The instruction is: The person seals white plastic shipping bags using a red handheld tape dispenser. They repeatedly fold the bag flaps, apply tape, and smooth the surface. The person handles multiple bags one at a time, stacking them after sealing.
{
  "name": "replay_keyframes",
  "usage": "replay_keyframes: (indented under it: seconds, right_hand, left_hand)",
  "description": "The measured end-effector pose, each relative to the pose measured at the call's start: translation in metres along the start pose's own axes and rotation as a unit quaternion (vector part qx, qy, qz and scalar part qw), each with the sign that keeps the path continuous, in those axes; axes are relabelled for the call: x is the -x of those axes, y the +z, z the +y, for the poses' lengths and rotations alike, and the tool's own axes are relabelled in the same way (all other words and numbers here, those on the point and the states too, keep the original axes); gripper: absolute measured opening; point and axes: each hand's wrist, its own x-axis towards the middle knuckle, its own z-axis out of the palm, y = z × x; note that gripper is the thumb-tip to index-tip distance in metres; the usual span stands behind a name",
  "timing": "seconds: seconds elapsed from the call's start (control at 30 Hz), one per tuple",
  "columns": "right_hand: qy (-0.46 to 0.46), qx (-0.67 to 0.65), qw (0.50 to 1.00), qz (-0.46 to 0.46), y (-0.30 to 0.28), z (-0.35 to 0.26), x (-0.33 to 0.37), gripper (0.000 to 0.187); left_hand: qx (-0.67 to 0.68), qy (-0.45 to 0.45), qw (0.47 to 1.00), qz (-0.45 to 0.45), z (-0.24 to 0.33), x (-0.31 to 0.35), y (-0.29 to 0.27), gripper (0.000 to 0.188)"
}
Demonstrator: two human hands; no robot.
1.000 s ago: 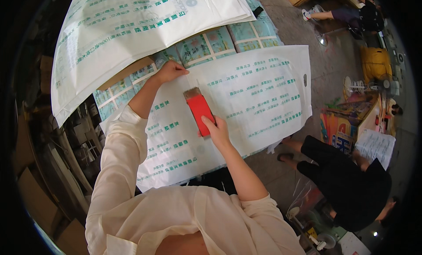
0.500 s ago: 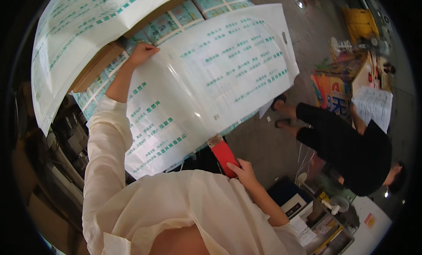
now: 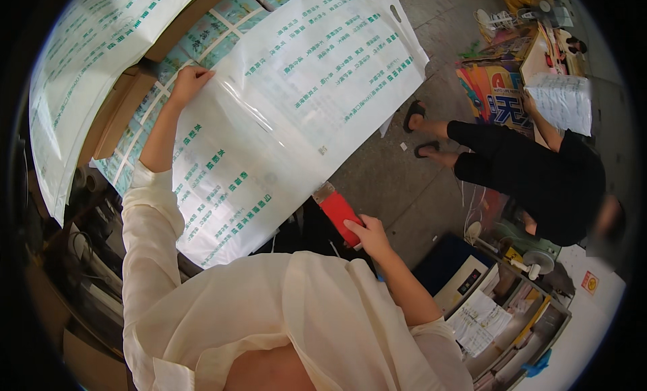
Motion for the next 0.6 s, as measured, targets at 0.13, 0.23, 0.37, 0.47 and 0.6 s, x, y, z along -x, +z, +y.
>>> replay_keyframes:
  seconds: [0.13, 0.23, 0.37, 0.47, 0.6]
  right_hand:
    - [0.019, -0.029, 0.999, -0.016, -0.010, -0.018, 0.002, 0.030]
    - [0.017, -0.023, 0.999, -0.035, -0.016, -0.026, -0.003, 0.029]
    - [0.012, -0.024, 0.999, -0.047, -0.018, -0.031, -0.009, 0.028]
    - [0.003, -0.003, 0.999, -0.051, -0.021, -0.036, -0.013, 0.029]
    - [-0.011, 0.014, 0.998, -0.052, -0.025, -0.043, -0.014, 0.029]
  left_hand:
    - [-0.017, -0.031, 0.999, 0.036, 0.011, 0.010, 0.005, 0.024]
    - [-0.082, -0.058, 0.993, 0.056, 0.017, 0.015, 0.006, 0.022]
    - [-0.291, -0.024, 0.948, 0.128, 0.044, 0.026, 0.015, 0.026]
    - [-0.305, 0.046, 0.907, 0.286, 0.054, 0.040, 0.031, 0.040]
    - [-0.175, 0.085, 0.944, 0.266, 0.085, 0.118, 0.065, 0.062]
